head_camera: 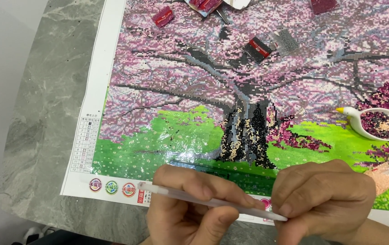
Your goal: Using a specialized pen tool to place small resin diamonds onto a sticky pre-printed canvas and using a ruler for alignment.
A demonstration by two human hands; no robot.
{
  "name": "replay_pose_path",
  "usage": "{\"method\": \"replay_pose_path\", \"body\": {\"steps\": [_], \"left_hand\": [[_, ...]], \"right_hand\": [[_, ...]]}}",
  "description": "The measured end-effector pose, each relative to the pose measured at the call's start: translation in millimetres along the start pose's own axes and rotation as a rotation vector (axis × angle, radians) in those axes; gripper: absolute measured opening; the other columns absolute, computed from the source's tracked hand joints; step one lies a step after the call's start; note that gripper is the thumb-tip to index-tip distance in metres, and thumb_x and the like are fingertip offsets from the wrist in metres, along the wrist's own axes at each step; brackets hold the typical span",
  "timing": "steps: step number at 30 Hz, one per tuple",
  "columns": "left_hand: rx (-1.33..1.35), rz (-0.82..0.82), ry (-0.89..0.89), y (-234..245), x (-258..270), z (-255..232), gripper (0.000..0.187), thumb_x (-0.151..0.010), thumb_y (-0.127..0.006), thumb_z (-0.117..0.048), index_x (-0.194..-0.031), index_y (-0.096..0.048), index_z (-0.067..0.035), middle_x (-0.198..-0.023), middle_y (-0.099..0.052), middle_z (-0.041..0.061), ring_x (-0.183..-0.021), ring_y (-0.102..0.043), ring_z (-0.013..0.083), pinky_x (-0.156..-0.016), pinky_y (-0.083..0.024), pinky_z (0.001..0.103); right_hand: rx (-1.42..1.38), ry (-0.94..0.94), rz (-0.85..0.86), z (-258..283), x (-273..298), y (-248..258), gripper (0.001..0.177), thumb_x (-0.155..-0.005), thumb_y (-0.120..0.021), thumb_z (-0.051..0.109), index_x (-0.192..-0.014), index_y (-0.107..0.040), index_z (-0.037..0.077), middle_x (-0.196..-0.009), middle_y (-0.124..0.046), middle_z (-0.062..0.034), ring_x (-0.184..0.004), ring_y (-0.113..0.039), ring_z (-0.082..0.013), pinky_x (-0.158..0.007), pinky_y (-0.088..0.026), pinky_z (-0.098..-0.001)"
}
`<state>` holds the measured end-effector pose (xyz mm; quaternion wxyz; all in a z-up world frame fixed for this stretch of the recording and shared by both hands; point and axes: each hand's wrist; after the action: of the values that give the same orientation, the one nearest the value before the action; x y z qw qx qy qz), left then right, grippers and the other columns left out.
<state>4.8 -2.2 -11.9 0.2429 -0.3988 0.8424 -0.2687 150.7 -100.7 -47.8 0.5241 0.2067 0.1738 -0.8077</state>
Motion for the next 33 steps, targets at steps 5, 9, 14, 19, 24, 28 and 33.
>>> {"method": "replay_pose_path", "body": {"steps": [5, 9, 14, 19, 24, 28, 33], "left_hand": [[-0.001, 0.009, -0.004, -0.5, 0.2, 1.4, 0.03, -0.093, -0.069, -0.012, -0.096, -0.04, -0.004, -0.075, -0.062, 0.035, -0.06, -0.066, 0.0393, -0.051, -0.056, 0.038], [0.014, 0.041, 0.034, 1.9, 0.6, 0.7, 0.029, -0.093, -0.069, -0.012, -0.096, -0.04, -0.004, -0.076, -0.062, 0.036, -0.063, -0.067, 0.0389, -0.054, -0.056, 0.038], [0.08, 0.191, 0.102, 15.7, 0.6, 3.5, 0.028, -0.095, -0.064, -0.007, -0.102, -0.037, -0.005, -0.083, -0.06, 0.041, -0.072, -0.066, 0.0431, -0.061, -0.057, 0.041], [0.07, 0.196, 0.138, 16.3, -1.7, 1.8, 0.027, -0.096, -0.062, -0.008, -0.103, -0.037, -0.005, -0.083, -0.06, 0.037, -0.072, -0.066, 0.0395, -0.064, -0.058, 0.041], [0.057, 0.204, 0.135, 15.7, -2.3, -1.1, 0.027, -0.097, -0.062, -0.009, -0.102, -0.036, -0.005, -0.083, -0.061, 0.037, -0.071, -0.066, 0.0414, -0.065, -0.058, 0.04], [0.042, 0.164, 0.127, 13.3, -2.5, -6.8, 0.026, -0.096, -0.062, -0.008, -0.101, -0.037, -0.005, -0.084, -0.062, 0.036, -0.07, -0.067, 0.0423, -0.065, -0.059, 0.04], [-0.02, 0.126, 0.088, 12.7, -2.8, -9.1, 0.029, -0.095, -0.064, -0.011, -0.1, -0.036, -0.004, -0.082, -0.064, 0.032, -0.067, -0.068, 0.0387, -0.06, -0.06, 0.039]], "right_hand": [[0.0, 0.004, 0.01, -1.1, 0.6, 1.8, 0.03, -0.065, -0.085, 0.025, -0.076, -0.066, 0.005, -0.063, -0.069, -0.0085, -0.047, -0.066, -0.0168, -0.045, -0.056, -0.0246], [-0.002, 0.016, 0.006, -0.7, -0.8, 0.7, 0.03, -0.067, -0.083, 0.027, -0.072, -0.064, 0.005, -0.06, -0.067, -0.0077, -0.044, -0.066, -0.0167, -0.042, -0.056, -0.0242], [-0.019, -0.002, -0.002, 1.4, -1.5, 0.7, 0.03, -0.071, -0.08, 0.03, -0.07, -0.063, 0.005, -0.057, -0.064, -0.0058, -0.043, -0.065, -0.015, -0.039, -0.054, -0.0219], [-0.053, 0.009, 0.021, 1.7, -2.7, 1.6, 0.029, -0.072, -0.081, 0.028, -0.07, -0.063, 0.005, -0.057, -0.065, -0.0066, -0.043, -0.065, -0.0156, -0.039, -0.055, -0.0222], [-0.117, 0.016, 0.053, 1.2, -6.4, 1.8, 0.025, -0.074, -0.082, 0.023, -0.072, -0.065, 0.004, -0.06, -0.067, -0.0082, -0.044, -0.066, -0.0165, -0.042, -0.057, -0.0233], [-0.135, -0.011, 0.057, 4.8, -11.4, -1.0, 0.02, -0.073, -0.082, 0.019, -0.072, -0.068, 0.005, -0.059, -0.069, -0.0096, -0.042, -0.068, -0.018, -0.04, -0.056, -0.0256], [-0.095, -0.035, 0.067, 10.9, -17.4, -5.8, 0.016, -0.066, -0.082, 0.01, -0.071, -0.067, 0.006, -0.057, -0.069, -0.0105, -0.041, -0.067, -0.0176, -0.04, -0.056, -0.0253]]}}
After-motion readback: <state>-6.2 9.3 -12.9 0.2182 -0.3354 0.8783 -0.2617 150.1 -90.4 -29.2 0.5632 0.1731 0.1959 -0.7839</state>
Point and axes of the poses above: each hand's wrist, its own x-axis away from the middle knuckle, its own y-axis out of the back of the hand, z = x × y
